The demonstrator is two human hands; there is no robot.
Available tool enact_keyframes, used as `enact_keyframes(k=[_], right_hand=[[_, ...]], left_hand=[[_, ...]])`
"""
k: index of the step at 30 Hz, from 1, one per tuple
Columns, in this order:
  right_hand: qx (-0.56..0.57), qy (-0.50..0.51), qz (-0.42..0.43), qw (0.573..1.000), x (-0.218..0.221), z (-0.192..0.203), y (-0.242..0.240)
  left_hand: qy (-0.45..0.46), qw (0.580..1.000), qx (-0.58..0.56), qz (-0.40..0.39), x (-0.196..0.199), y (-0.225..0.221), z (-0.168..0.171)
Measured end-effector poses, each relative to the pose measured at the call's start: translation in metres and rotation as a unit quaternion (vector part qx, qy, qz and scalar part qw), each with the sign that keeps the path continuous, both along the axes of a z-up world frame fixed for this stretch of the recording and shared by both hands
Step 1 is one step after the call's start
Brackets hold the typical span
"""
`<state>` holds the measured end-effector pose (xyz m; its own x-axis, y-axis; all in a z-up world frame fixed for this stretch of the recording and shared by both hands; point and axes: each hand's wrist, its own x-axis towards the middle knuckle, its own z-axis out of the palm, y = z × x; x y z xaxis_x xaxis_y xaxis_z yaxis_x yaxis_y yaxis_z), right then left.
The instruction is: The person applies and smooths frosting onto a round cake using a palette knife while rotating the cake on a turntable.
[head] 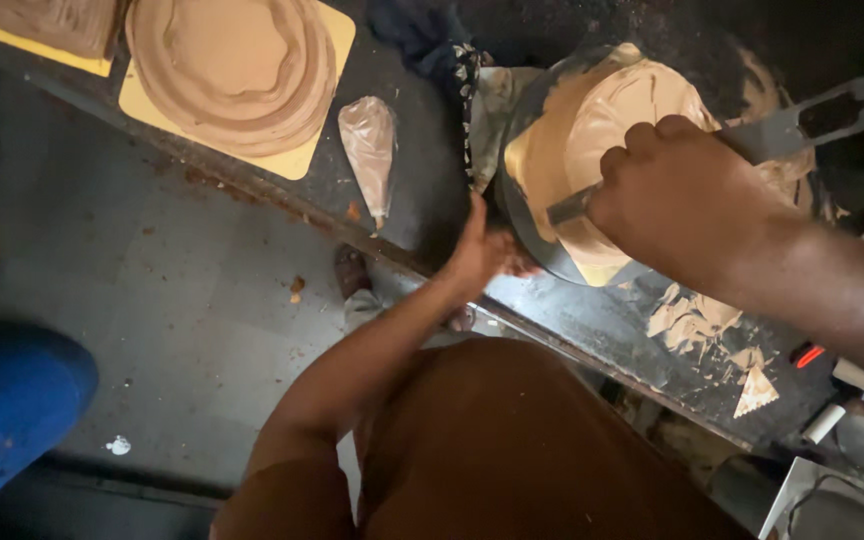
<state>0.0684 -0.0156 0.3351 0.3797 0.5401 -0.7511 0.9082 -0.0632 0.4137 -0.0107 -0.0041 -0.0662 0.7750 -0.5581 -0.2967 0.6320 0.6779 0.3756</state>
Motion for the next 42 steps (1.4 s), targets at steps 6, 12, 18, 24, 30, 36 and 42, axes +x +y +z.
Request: enact_keyframes(k=[6, 12, 18, 24, 30, 36, 42], right_hand=[[-0.025, 0.021, -0.024, 0.999, 0.003, -0.002, -0.005], [-0.03, 0.012, -0.009, 0.999, 0.01, -0.003, -0.001], [-0.048, 0.035, -0.04, 0.997, 0.011, -0.003, 0.002], [-0.039, 0.037, -0.032, 0.998, 0.015, -0.008, -0.005], [-0.043, 0.047, -0.029, 0.998, 0.017, -0.01, -0.006], [-0.054, 0.049, -0.029, 0.997, 0.019, -0.008, -0.001], [-0.043, 0.045, 0.006, 0.998, 0.022, -0.008, 0.002]], left_hand=[[0.069, 0.965, -0.111, 0.228, 0.027, 0.036, 0.022], [0.121, 0.982, -0.092, 0.115, 0.005, 0.013, 0.049], [0.084, 0.937, -0.173, 0.291, 0.026, 0.029, 0.03], [0.105, 0.982, -0.028, 0.157, 0.016, 0.024, 0.035], [0.139, 0.978, -0.027, 0.152, 0.015, 0.017, 0.037], [0.108, 0.96, -0.073, 0.246, 0.032, 0.031, 0.044], [0.177, 0.974, -0.004, 0.141, 0.017, 0.024, 0.057]])
